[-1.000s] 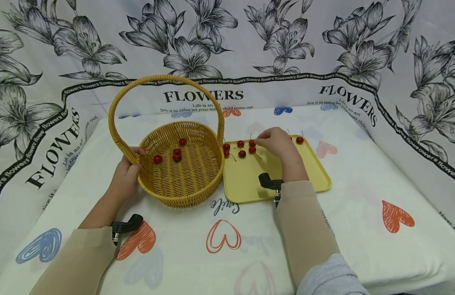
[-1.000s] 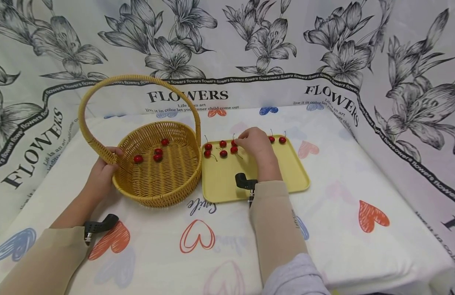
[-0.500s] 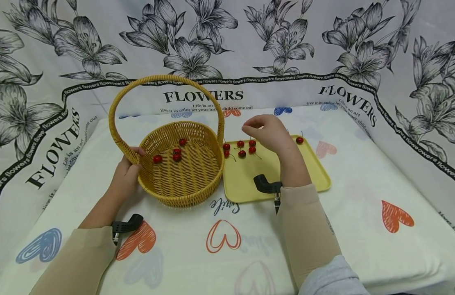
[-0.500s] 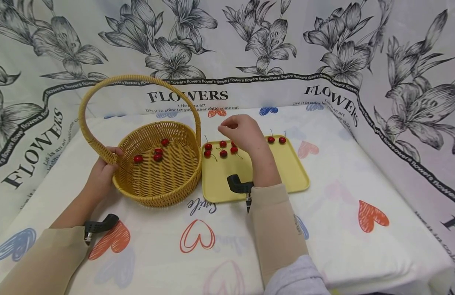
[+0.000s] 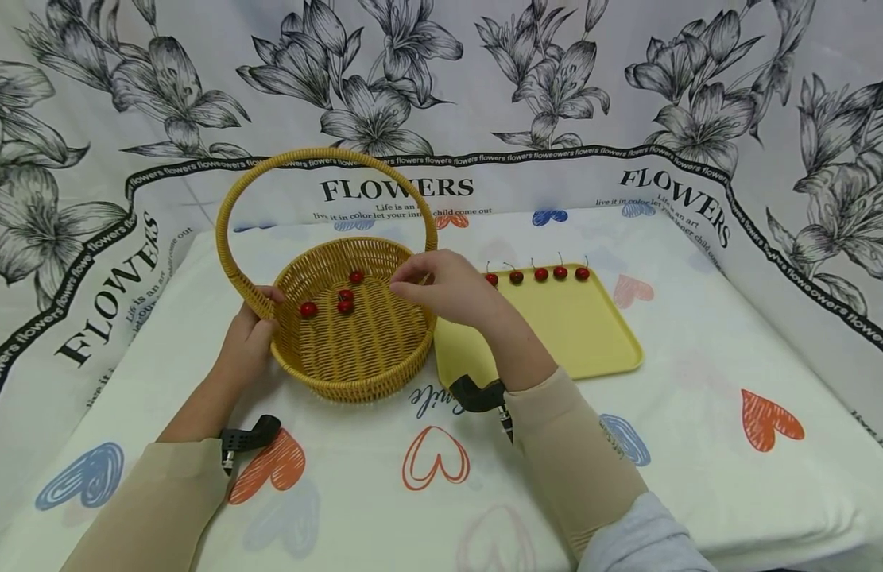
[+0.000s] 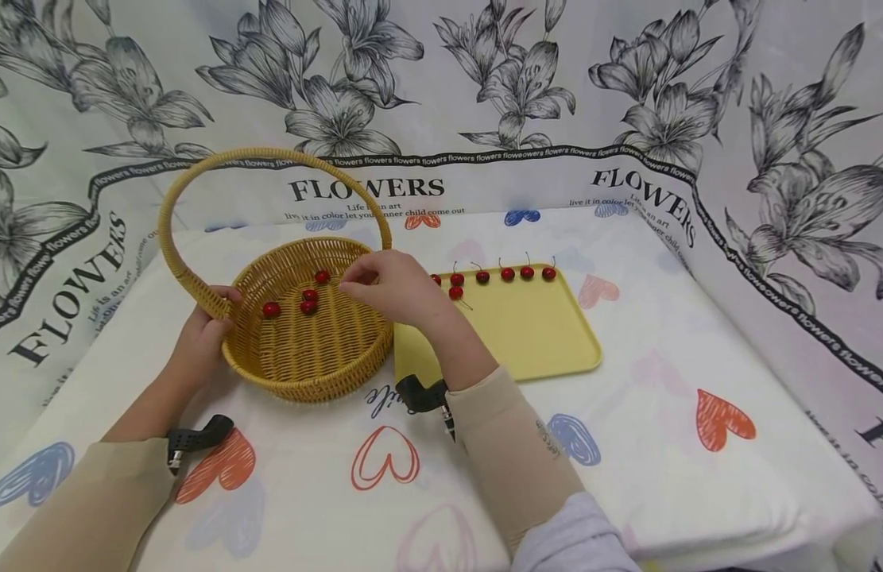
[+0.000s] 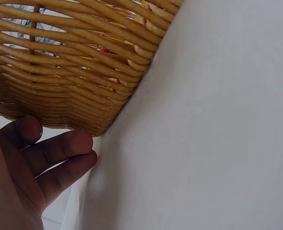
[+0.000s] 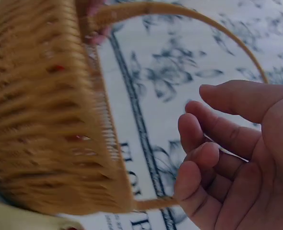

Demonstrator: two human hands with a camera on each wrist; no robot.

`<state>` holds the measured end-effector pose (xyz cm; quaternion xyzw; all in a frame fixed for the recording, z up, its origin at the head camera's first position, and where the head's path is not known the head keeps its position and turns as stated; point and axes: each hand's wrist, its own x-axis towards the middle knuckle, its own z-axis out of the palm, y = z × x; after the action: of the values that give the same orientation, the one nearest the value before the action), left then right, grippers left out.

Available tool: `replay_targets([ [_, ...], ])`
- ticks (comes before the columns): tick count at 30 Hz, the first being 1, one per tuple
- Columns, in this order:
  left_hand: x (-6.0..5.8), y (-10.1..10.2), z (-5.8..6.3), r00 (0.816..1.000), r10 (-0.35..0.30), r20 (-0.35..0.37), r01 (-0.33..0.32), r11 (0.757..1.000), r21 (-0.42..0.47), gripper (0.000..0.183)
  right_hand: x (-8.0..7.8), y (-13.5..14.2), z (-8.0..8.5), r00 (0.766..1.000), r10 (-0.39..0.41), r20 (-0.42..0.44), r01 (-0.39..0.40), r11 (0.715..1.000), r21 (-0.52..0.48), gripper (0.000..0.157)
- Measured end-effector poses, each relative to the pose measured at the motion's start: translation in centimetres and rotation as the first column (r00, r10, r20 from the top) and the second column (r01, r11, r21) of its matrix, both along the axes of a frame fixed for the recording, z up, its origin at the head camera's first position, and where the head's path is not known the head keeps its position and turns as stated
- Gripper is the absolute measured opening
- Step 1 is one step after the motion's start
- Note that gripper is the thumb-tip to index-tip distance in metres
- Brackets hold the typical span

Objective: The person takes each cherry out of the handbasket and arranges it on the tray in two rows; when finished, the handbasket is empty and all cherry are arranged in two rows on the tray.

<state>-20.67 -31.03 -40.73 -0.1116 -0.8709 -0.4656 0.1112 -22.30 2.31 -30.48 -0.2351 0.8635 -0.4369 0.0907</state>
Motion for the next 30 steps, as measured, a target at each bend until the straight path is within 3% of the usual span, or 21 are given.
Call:
replay_targets([
  [10,0.0,-0.2,0.0,1.0,-0.002,-0.019,0.001,1.0,-0.012,0.035,-0.4,-4.3,-3.7,0.996,0.076,-0.046,-0.072,0.993,0.092,0.024],
  [17,0.0,-0.3,0.0,1.0,-0.012,-0.028,0.011,1.0,-0.01,0.034,-1.7,-7.5,-4.4,0.993,0.095,-0.065,-0.08,0.975,0.208,0.03],
  [21,0.0,-0.2,0.0,1.0,-0.015,-0.019,0.015,1.0,-0.014,0.035,-2.6,-9.1,-4.3,0.992,0.12,-0.041,-0.099,0.935,0.339,0.041],
  [26,0.1,-0.3,0.1,1.0,-0.016,0.0,0.016,1.0,-0.02,0.036,-3.4,-10.6,-5.0,0.984,0.176,-0.019,-0.146,0.864,0.482,0.06],
  [30,0.2,-0.4,0.3,1.0,-0.024,0.004,0.024,0.999,-0.023,0.035,-3.7,-11.1,-5.5,0.984,0.18,-0.007,-0.145,0.819,0.555,0.061],
])
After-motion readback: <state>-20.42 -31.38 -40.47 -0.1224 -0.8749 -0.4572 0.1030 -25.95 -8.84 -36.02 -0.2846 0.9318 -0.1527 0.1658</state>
